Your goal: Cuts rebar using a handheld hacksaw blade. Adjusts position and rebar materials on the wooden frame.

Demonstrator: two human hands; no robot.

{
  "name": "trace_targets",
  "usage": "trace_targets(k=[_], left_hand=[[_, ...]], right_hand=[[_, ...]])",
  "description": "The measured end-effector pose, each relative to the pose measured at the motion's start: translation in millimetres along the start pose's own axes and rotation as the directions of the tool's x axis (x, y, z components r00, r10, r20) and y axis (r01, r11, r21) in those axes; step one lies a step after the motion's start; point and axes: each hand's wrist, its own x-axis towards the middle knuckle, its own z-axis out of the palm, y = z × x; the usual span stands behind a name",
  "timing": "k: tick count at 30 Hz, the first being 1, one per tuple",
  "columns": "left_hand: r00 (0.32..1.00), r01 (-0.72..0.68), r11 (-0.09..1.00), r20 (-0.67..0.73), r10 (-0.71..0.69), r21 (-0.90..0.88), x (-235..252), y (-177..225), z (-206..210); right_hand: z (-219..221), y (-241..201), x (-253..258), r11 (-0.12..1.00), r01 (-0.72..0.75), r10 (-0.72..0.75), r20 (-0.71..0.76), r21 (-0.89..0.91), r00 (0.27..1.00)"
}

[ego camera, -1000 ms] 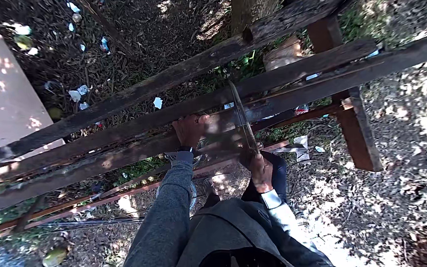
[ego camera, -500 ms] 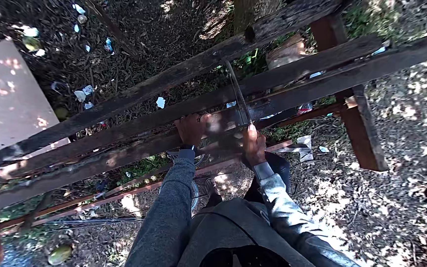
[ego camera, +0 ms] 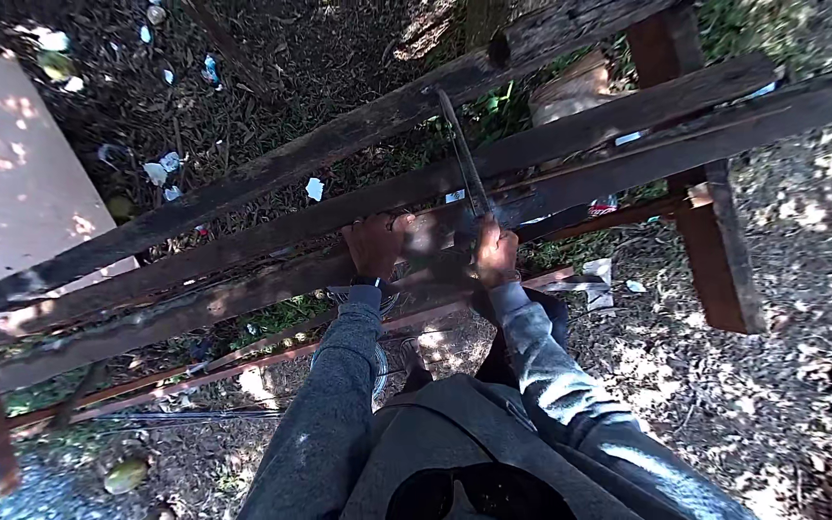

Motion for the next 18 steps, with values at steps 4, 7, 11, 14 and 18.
trace_targets(k=[4, 7, 11, 14, 18], left_hand=[[1.000, 0.004, 1.000, -0.010, -0.004, -0.027, 0, 3, -2], [1.000, 0.020, 0.999, 0.013, -0.020, -0.037, 1, 1, -2], [1.000, 0.017, 0.999, 0.020, -0.017, -0.028, 0, 1, -1], [1.000, 0.016, 1.000, 0.015, -0.015, -0.021, 1, 0, 0], [1.000, 0.019, 1.000, 0.011, -0.019, -0.020, -2, -2, 0]], right_hand=[[-10, 14, -18, 0.996, 0.032, -0.033, 0.015, 0.083, 0.999], [-32, 50, -85, 0.984, 0.063, -0.062, -0.011, 0.165, 0.998], [-59, 49, -132, 0.965, 0.064, -0.064, -0.007, 0.254, 0.998], [-35, 25, -73, 0.993, 0.091, -0.091, -0.009, 0.076, 0.996], [-1, 3, 0, 1.000, -0.023, 0.024, 0.045, -0.015, 0.999]])
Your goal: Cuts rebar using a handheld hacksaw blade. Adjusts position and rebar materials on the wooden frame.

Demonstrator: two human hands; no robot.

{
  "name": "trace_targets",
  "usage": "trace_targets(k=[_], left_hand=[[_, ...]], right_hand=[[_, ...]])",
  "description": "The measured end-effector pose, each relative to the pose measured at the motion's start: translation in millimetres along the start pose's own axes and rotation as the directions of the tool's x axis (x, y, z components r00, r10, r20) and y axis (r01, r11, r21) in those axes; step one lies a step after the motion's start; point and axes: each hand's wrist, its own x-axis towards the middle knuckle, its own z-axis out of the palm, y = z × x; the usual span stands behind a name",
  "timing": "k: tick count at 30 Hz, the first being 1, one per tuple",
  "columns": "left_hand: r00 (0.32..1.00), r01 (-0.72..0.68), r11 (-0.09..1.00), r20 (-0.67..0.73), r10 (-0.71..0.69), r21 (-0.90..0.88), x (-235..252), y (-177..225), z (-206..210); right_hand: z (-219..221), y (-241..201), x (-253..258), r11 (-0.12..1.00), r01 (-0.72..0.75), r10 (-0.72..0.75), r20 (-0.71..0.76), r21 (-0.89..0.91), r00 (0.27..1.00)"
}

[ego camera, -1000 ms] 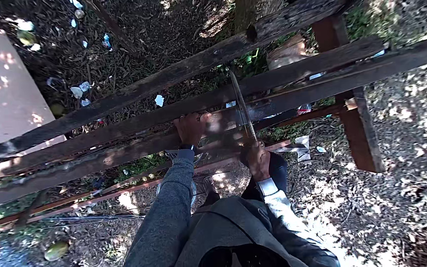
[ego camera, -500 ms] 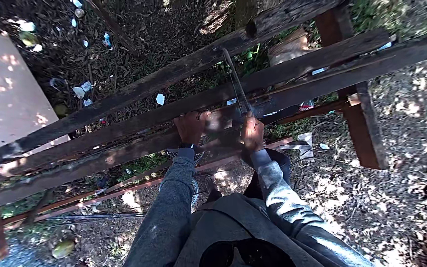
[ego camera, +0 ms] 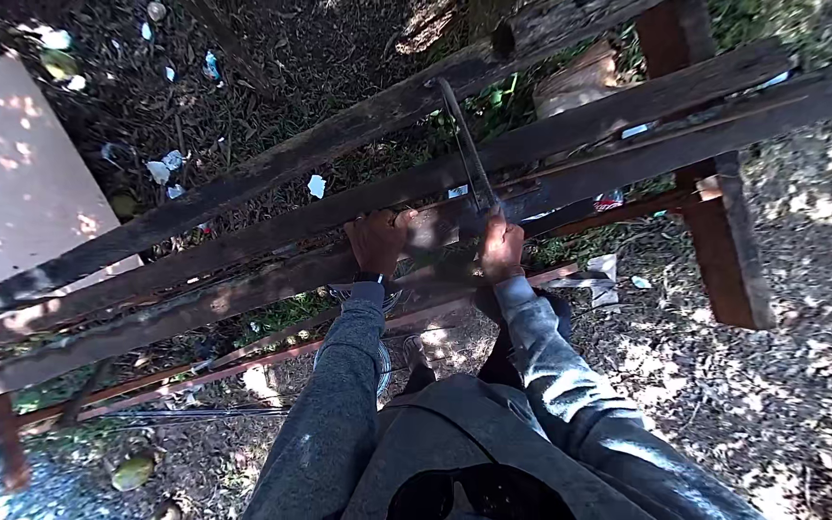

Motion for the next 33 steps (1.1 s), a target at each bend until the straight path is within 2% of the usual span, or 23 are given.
trace_targets(k=[3, 7, 10, 12, 15, 18, 22, 25, 28, 30, 33], left_hand=[[1.000, 0.005, 1.000, 0.007, -0.005, -0.006, 1, 4, -1], [1.000, -0.003, 1.000, 0.005, 0.003, -0.006, 1, 4, -1], [1.000, -0.011, 1.000, -0.008, 0.011, -0.019, 2, 1, 0], [1.000, -0.012, 1.000, -0.021, 0.012, -0.022, 4, 1, 2], [1.000, -0.008, 1.000, -0.008, 0.008, -0.005, 2, 0, 3], [1.000, -0.010, 1.000, -0.015, 0.010, 0.003, 1, 1, -2], [1.000, -0.001, 1.000, 0.004, 0.001, 0.016, 3, 3, -2], [1.000, 0.008, 1.000, 0.006, -0.008, 0.009, 1, 5, -2], [1.000, -0.005, 1.000, -0.007, 0.005, -0.001, 1, 4, 0], [1.000, -0.006, 1.000, -0.013, 0.006, 0.002, 2, 3, 1], [1.000, -0.017, 1.000, -0.023, 0.017, 0.010, 0, 2, 2]], right_hand=[[-7, 8, -13, 0.997, 0.057, -0.056, -0.019, 0.057, 0.998], [-27, 50, -92, 0.980, 0.096, -0.085, -0.066, 0.172, 0.994], [-45, 53, -134, 0.959, 0.097, -0.082, -0.066, 0.268, 0.994], [-43, 38, -119, 0.974, 0.093, -0.080, -0.071, 0.205, 0.994], [-18, 15, -50, 0.993, 0.104, -0.102, -0.059, 0.049, 0.993], [1, 6, -4, 0.996, 0.049, -0.045, -0.058, 0.070, 0.997], [-8, 20, -34, 0.994, 0.084, -0.080, -0.064, 0.064, 0.995], [-29, 50, -93, 0.985, 0.082, -0.072, -0.067, 0.153, 0.995], [-53, 52, -138, 0.957, 0.097, -0.084, -0.058, 0.274, 0.995], [-53, 36, -125, 0.975, 0.083, -0.072, -0.062, 0.206, 0.996], [-22, 12, -53, 0.995, 0.089, -0.087, -0.053, 0.038, 0.995]])
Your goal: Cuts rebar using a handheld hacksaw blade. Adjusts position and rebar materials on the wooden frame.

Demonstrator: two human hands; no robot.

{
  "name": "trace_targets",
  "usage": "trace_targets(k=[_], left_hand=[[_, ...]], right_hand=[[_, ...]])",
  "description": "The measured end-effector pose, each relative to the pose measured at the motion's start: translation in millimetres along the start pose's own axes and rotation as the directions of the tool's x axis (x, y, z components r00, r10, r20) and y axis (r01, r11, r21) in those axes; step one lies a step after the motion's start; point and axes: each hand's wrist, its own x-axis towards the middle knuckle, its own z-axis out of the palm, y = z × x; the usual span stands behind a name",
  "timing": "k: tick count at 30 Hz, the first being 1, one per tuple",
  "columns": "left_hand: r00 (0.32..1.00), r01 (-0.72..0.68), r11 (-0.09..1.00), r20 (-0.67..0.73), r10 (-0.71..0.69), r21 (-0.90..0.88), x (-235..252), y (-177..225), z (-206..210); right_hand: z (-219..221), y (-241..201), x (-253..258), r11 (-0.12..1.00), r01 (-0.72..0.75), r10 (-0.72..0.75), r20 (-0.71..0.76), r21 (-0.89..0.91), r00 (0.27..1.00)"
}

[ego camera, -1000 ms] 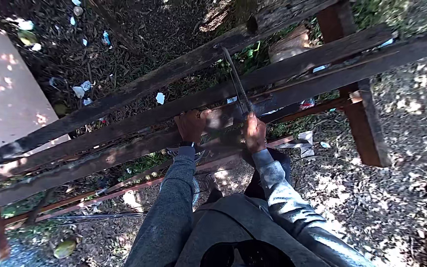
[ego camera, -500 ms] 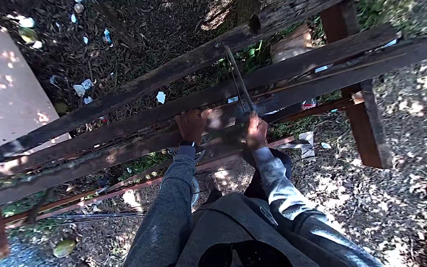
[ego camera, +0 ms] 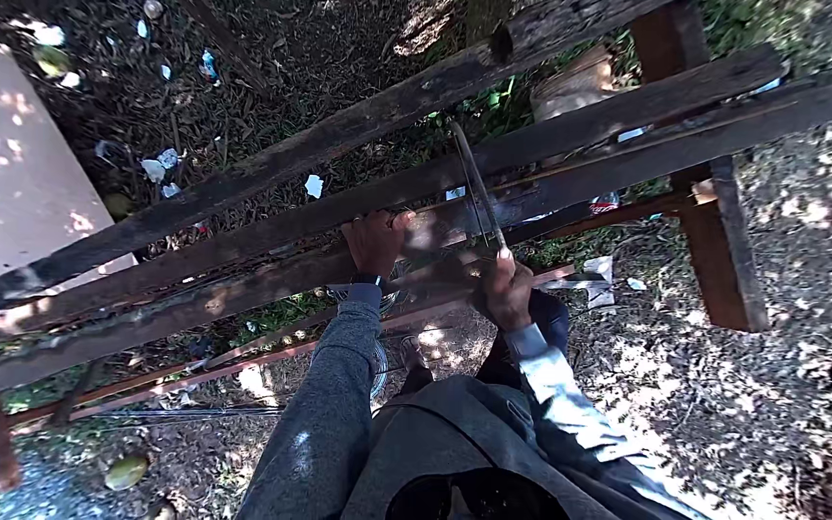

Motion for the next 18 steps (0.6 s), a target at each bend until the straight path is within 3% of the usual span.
trace_targets(k=[3, 5, 10, 13, 18], left_hand=[[1.000, -0.001, 1.000, -0.007, 0.001, 0.017, -1, -1, -1], [1.000, -0.012, 1.000, -0.028, 0.013, 0.010, 1, 1, -1], [1.000, -0.004, 1.000, -0.011, 0.004, 0.004, 2, 1, 0], [1.000, 0.001, 1.000, 0.001, -0.001, -0.017, 1, 0, -3], [1.000, 0.012, 1.000, 0.009, -0.011, -0.008, 4, 1, 0]], right_hand=[[27, -12, 52, 0.994, -0.098, 0.100, 0.036, -0.051, 0.994], [24, -7, 49, 0.997, -0.080, 0.081, 0.036, -0.004, 0.996], [-14, 38, -54, 0.984, -0.016, 0.019, -0.013, 0.177, 1.000], [-34, 28, -87, 0.966, -0.005, 0.004, 0.003, 0.260, 1.000], [7, -4, 19, 0.999, -0.032, 0.032, 0.022, -0.017, 0.999]])
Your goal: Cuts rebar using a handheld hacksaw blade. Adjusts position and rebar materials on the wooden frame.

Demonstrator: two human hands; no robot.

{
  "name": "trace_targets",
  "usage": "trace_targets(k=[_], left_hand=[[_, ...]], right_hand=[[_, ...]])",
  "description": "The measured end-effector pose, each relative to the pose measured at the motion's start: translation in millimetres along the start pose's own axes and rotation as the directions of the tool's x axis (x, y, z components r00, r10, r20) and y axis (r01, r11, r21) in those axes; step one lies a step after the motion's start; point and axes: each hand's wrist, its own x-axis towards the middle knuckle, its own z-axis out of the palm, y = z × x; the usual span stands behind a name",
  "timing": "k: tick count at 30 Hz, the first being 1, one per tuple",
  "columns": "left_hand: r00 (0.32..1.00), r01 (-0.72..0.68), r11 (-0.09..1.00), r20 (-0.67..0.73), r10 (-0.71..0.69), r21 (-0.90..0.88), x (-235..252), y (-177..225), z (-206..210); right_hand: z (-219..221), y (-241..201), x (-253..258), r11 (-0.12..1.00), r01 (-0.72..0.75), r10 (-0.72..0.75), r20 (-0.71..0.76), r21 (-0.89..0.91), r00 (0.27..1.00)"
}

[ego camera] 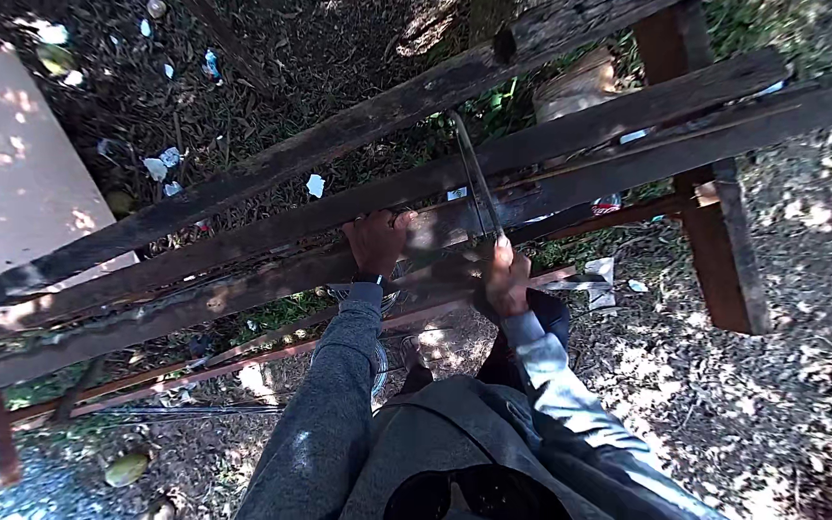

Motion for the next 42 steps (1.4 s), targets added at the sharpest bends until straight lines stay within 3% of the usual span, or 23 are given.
trace_targets(k=[4, 10, 13, 15, 18, 21, 25, 30, 32, 35, 37, 39, 42], left_hand=[[1.000, -0.006, 1.000, -0.016, 0.006, -0.006, 1, 0, -1], [1.000, 0.001, 1.000, -0.009, -0.002, -0.013, -1, 1, -2], [1.000, 0.003, 1.000, -0.008, -0.003, -0.010, -2, 1, -3], [1.000, -0.005, 1.000, -0.016, 0.005, 0.001, -1, 0, -2], [1.000, -0.005, 1.000, -0.018, 0.005, -0.004, -2, -1, -1], [1.000, -0.004, 1.000, -0.016, 0.004, -0.004, -2, -2, -3], [1.000, -0.002, 1.000, 0.001, 0.002, -0.009, -1, 2, -7], [1.000, 0.006, 1.000, 0.028, -0.006, -0.002, -2, 2, -7], [1.000, 0.006, 1.000, 0.022, -0.006, 0.015, -1, 2, -7], [1.000, -0.001, 1.000, 0.018, 0.000, 0.016, 0, 1, -4], [1.000, 0.000, 1.000, 0.019, 0.000, 0.021, -2, 0, -3], [1.000, 0.002, 1.000, 0.015, -0.002, 0.022, 0, 0, -4], [1.000, 0.000, 1.000, 0.008, 0.000, 0.022, 0, 2, -4]], right_hand=[[17, -3, 33, 0.998, -0.032, 0.032, 0.001, 0.046, 0.999], [-26, 46, -79, 0.978, 0.038, -0.032, -0.029, 0.206, 0.999], [-46, 38, -107, 0.965, 0.018, -0.017, -0.007, 0.263, 1.000], [-38, 19, -81, 0.990, 0.032, -0.029, -0.019, 0.136, 0.999], [0, 0, -3, 0.999, 0.017, -0.017, -0.004, -0.030, 1.000], [21, -12, 38, 0.993, -0.109, 0.110, 0.019, -0.049, 0.994], [7, 16, -3, 0.997, 0.033, -0.031, -0.023, 0.073, 0.999], [-32, 40, -99, 0.972, 0.020, -0.016, -0.021, 0.236, 1.000], [-33, 23, -86, 0.983, 0.029, -0.025, -0.027, 0.179, 0.999], [-4, 1, -16, 0.999, 0.049, -0.049, -0.024, -0.009, 0.998], [15, -6, 26, 0.999, -0.024, 0.024, -0.017, -0.033, 1.000], [19, -10, 34, 0.997, -0.078, 0.078, -0.002, 0.008, 0.997], [7, 11, 3, 0.999, 0.004, -0.002, -0.026, 0.054, 1.000]])
